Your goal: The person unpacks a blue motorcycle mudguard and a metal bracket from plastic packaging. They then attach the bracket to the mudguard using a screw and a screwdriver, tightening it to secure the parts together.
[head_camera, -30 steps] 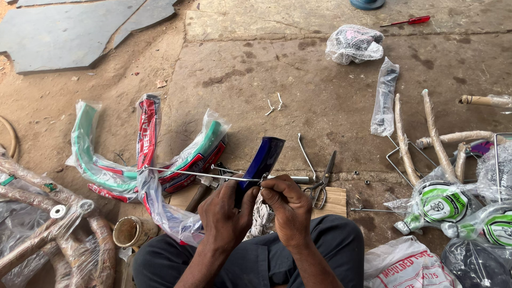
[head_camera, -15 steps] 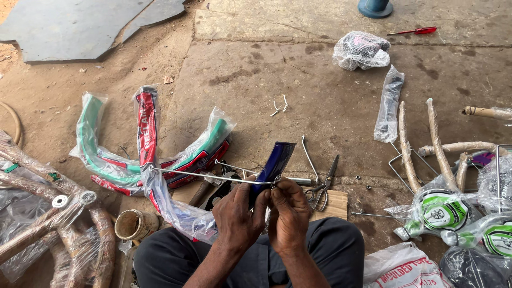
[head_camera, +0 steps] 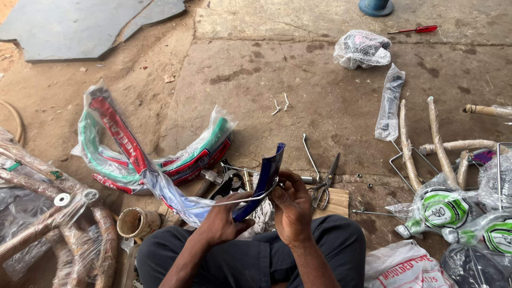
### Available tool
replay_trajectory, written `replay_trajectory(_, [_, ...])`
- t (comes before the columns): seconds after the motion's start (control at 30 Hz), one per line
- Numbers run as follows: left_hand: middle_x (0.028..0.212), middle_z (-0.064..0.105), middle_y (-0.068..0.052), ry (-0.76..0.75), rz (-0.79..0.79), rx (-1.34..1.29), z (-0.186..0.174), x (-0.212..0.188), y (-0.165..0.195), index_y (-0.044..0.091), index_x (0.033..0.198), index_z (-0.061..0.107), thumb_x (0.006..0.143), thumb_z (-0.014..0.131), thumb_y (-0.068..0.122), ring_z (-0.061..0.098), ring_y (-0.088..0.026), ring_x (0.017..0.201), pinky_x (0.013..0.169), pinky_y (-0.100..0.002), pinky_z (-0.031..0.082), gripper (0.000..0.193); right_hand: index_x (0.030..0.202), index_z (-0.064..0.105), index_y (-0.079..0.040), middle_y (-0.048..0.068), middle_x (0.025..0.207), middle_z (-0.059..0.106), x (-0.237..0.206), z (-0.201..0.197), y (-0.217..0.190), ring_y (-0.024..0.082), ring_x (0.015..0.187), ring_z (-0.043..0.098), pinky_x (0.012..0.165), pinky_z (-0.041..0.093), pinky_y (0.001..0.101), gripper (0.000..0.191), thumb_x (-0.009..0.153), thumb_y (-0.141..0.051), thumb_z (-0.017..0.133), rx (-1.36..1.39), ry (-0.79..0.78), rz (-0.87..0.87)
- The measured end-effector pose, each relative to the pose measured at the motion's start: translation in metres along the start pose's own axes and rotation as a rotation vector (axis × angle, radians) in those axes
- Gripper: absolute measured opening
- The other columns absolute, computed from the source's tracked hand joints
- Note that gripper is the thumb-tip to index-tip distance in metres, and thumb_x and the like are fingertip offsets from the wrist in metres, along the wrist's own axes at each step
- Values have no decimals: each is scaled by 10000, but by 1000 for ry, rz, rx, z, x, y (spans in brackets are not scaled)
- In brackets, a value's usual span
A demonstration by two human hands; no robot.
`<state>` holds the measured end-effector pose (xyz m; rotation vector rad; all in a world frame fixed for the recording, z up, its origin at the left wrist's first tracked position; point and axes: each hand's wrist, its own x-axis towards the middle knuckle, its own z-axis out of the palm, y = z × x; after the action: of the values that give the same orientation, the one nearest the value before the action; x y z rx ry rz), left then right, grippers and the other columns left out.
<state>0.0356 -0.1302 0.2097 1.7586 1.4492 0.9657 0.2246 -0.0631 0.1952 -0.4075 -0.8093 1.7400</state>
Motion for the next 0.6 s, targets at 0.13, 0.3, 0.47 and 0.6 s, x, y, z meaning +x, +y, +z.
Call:
replay_trajectory(0.13, [891, 721, -174, -176, -146, 112, 9, 12, -4, 66, 1316, 588, 881, 645, 122, 704, -333, 713, 657, -464, 582, 442, 1188, 691, -17, 112, 1175, 741, 8, -2, 7, 176, 965, 674, 809, 538, 335, 163, 1032, -40, 734, 103, -12, -129])
replay_trajectory(0.3, [795, 697, -198, -142, -227, 189, 28, 20, 24, 25, 1238, 555, 829, 621, 48, 685, -331, 650, 626, -468, 557, 415, 1188, 700, -12, 150, 1078, 773, 10, 12, -4, 221, 997, 759, 835, 630, 344, 197, 1019, -96, 642, -210, 181, -329])
replay_trajectory(0.47, [812, 670, -224, 38, -92, 361, 40, 39, 42, -38, 1114, 563, 802, 642, 38, 666, -349, 646, 589, -498, 541, 331, 1314, 628, -2, 103, 1162, 736, 6, 17, -35, 144, 1044, 708, 917, 596, 285, 330, 994, -80, 605, -465, 157, -445])
replay_trajectory(0.6, [848, 664, -235, -19, -315, 562, 48, 42, 34, -46, 1035, 562, 861, 625, 88, 673, -338, 673, 612, -485, 569, 229, 1296, 545, 16, 71, 1069, 687, 19, 2, -35, 131, 982, 671, 907, 580, 287, 443, 877, -35, 680, -412, 129, -318])
